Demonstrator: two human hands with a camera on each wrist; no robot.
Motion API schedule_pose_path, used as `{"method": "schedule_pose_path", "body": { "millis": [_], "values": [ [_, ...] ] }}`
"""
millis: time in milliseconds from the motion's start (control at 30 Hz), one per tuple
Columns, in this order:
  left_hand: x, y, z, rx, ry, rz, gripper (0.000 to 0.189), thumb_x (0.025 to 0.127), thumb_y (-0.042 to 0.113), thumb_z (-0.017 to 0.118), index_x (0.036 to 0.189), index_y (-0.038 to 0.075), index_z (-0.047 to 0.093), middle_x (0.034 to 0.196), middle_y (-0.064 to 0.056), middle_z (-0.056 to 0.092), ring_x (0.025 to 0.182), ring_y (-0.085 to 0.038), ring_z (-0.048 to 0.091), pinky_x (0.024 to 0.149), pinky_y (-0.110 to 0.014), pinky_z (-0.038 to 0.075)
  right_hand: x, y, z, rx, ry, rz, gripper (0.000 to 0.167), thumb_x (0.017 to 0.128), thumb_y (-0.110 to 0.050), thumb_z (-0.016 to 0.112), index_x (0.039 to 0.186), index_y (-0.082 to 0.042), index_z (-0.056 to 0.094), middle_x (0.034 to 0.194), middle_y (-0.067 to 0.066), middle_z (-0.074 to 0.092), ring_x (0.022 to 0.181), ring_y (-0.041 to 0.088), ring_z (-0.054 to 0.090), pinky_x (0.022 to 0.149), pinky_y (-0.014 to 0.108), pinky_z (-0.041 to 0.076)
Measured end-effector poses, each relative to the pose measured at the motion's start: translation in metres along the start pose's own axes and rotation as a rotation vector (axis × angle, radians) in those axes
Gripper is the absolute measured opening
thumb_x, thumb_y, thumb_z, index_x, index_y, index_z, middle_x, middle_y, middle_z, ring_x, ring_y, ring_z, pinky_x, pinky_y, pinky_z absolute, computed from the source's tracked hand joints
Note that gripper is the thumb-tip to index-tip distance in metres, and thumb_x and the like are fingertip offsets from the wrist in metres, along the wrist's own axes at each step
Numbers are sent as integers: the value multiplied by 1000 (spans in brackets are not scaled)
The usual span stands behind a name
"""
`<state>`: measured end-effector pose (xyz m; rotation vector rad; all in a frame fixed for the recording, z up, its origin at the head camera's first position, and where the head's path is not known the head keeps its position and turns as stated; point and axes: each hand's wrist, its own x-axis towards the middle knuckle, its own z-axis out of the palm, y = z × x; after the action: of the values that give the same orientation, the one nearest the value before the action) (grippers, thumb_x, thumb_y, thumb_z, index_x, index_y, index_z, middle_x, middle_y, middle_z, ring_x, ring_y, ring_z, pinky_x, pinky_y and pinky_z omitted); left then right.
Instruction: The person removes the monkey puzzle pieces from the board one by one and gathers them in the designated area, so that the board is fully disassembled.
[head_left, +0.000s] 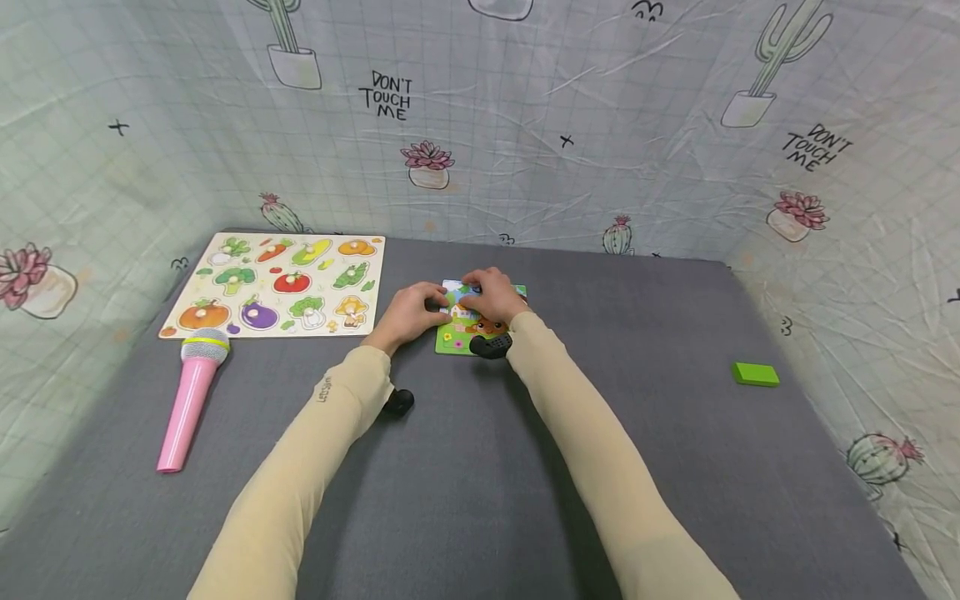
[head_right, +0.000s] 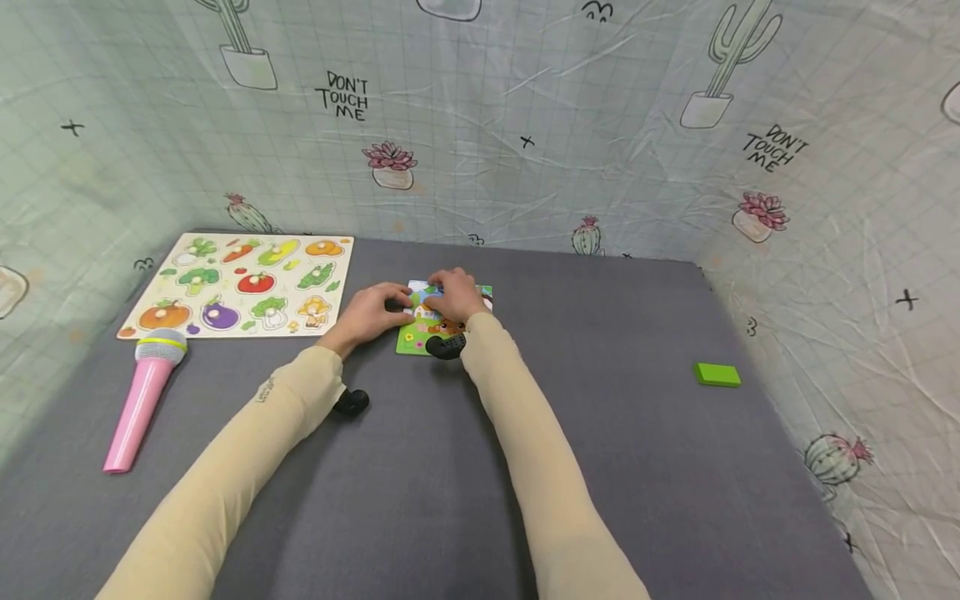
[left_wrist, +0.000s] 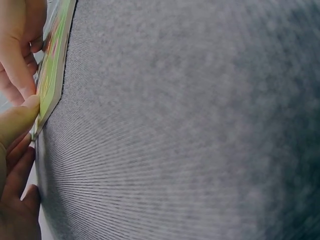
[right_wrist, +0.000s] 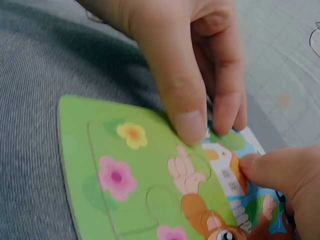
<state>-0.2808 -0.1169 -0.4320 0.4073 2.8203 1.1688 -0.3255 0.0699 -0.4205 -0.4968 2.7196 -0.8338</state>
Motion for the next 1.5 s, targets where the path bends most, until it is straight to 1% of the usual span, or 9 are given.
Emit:
{"method": "schedule_pose_path", "body": {
  "millis": [233, 433, 500, 700, 867, 1033, 1233, 1367, 1500],
  "values": [
    [2, 2, 0, 25, -5, 9, 26, 88, 17, 74, 108, 0, 72, 136, -13, 56, 130, -32, 47, 111, -44, 36, -3, -4, -2, 72, 17, 21, 38, 97, -27, 63, 131, -12, 55, 130, 14, 43, 117, 29, 40, 96, 43, 43],
    [2, 1, -1, 35, -12, 16, 28, 88, 16, 74, 109, -1, 71, 136, -15, 56, 130, -33, 47, 111, -44, 36, -5, -4, 0, 177, 45, -58, 37, 95, -19, 65, 129, -12, 50, 106, 12, 53, 88, 28, 50, 76, 38, 45],
    [3, 1, -1, 35, -13, 15, 27, 88, 16, 74, 109, -1, 71, 136, -15, 56, 130, -33, 47, 111, -44, 36, -7, -6, 2, 194, 57, -83, 35, 96, -16, 63, 128, -13, 50, 101, 12, 54, 84, 27, 51, 72, 36, 45],
    [4, -1, -1, 38, -16, 14, 27, 88, 17, 74, 108, -1, 71, 135, -14, 56, 130, -32, 47, 111, -44, 36, -7, -4, 7, 189, 87, -99, 22, 100, -15, 58, 122, -14, 60, 118, 6, 60, 105, 20, 57, 86, 33, 50],
    [5, -1, -1, 55, -22, 23, 32, 89, 18, 74, 114, -1, 70, 136, -14, 56, 130, -31, 47, 111, -43, 36, -11, 3, 2, 245, 114, -77, 26, 101, -17, 56, 127, -14, 58, 127, 7, 56, 109, 23, 57, 86, 36, 52],
    [6, 0, -4, 87, -47, 47, 38, 89, 19, 74, 119, -3, 67, 137, -15, 54, 131, -31, 46, 112, -43, 34, -17, 19, -10, 335, 185, -11, 30, 100, -19, 59, 130, -18, 59, 130, 6, 53, 103, 21, 59, 77, 37, 54],
    [7, 0, -5, 79, -79, 49, 41, 89, 20, 73, 123, -2, 66, 142, -15, 51, 135, -33, 41, 114, -45, 31, -26, 55, -35, 447, 316, 70, 38, 98, -19, 62, 135, -13, 57, 130, 10, 54, 110, 25, 58, 83, 42, 52],
    [6, 0, -5, 65, -90, 37, 41, 90, 20, 73, 124, -1, 66, 142, -14, 51, 136, -32, 40, 114, -45, 31, -34, 82, -49, 420, 359, 106, 38, 98, -18, 61, 136, -11, 58, 132, 12, 56, 117, 28, 56, 87, 44, 50],
    [7, 1, -6, 59, -92, 26, 40, 89, 19, 73, 124, 0, 66, 143, -13, 51, 137, -32, 40, 115, -45, 30, -39, 101, -59, 355, 359, 127, 37, 99, -17, 60, 135, -9, 59, 133, 15, 56, 121, 30, 54, 91, 46, 50]
  ]
}}
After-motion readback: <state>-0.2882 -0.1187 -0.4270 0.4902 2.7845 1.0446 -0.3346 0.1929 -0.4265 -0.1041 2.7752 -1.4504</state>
